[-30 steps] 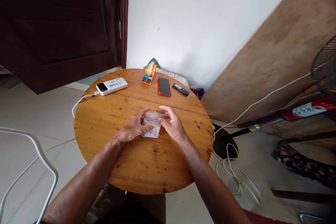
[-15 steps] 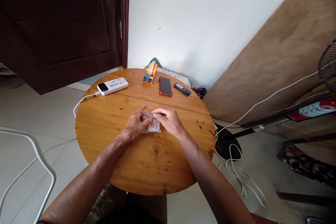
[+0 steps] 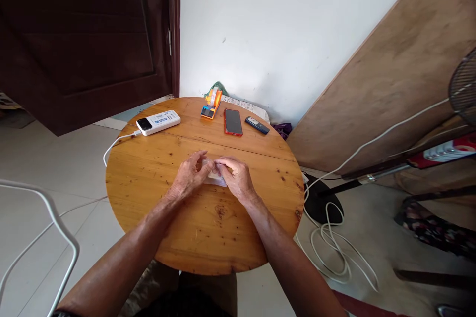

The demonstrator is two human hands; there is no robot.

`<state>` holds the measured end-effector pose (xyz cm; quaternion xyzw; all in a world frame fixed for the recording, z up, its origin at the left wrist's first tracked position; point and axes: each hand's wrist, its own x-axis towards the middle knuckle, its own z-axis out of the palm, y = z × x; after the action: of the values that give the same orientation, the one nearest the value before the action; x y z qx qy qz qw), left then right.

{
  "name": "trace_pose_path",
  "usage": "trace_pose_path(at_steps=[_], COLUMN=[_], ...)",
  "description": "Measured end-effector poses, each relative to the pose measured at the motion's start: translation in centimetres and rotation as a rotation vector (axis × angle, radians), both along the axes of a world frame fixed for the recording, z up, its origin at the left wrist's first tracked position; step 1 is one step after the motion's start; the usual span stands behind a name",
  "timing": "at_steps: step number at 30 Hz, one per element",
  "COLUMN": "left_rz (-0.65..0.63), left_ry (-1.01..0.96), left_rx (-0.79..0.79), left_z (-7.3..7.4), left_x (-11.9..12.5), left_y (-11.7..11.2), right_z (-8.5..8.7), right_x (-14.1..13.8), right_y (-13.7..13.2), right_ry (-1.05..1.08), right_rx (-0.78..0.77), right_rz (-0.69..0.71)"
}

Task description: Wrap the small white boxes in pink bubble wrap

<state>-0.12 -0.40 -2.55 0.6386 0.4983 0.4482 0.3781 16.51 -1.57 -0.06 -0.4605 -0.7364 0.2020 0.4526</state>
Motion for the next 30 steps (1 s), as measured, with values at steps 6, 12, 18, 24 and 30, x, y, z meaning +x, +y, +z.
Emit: trace_pose_path(at_steps=[6,12,18,24,30], left_rz=[-0.013,-0.047,-0.091,-0.054,-0.03], left_ry=[0.15,0.132,0.118,0.126,0.155], left_rx=[0.139,0.174,0.167,0.138,0.181], left_z=[1.1,0.7,0.8,0.8,0.9], left_x=[-0.2,0.2,0.1,0.1,-0.1], left_y=[-1.2,-1.0,-0.9,-0.9,-1.1], right_z=[-0.3,-0.1,0.3,0.4,0.4], right_x=[0.2,0.1,-0.4,-0.2,0.1], right_y=[0.4,0.5,0.7,-0.3,-1.3], right_ry=[0.104,0.121,0.051,-0.111,-0.354], right_rx=[-0.11,-0.156,-0.102,0.015,0.174], right_rz=[-0.09,-0.124,-0.107,-0.107,-0.167])
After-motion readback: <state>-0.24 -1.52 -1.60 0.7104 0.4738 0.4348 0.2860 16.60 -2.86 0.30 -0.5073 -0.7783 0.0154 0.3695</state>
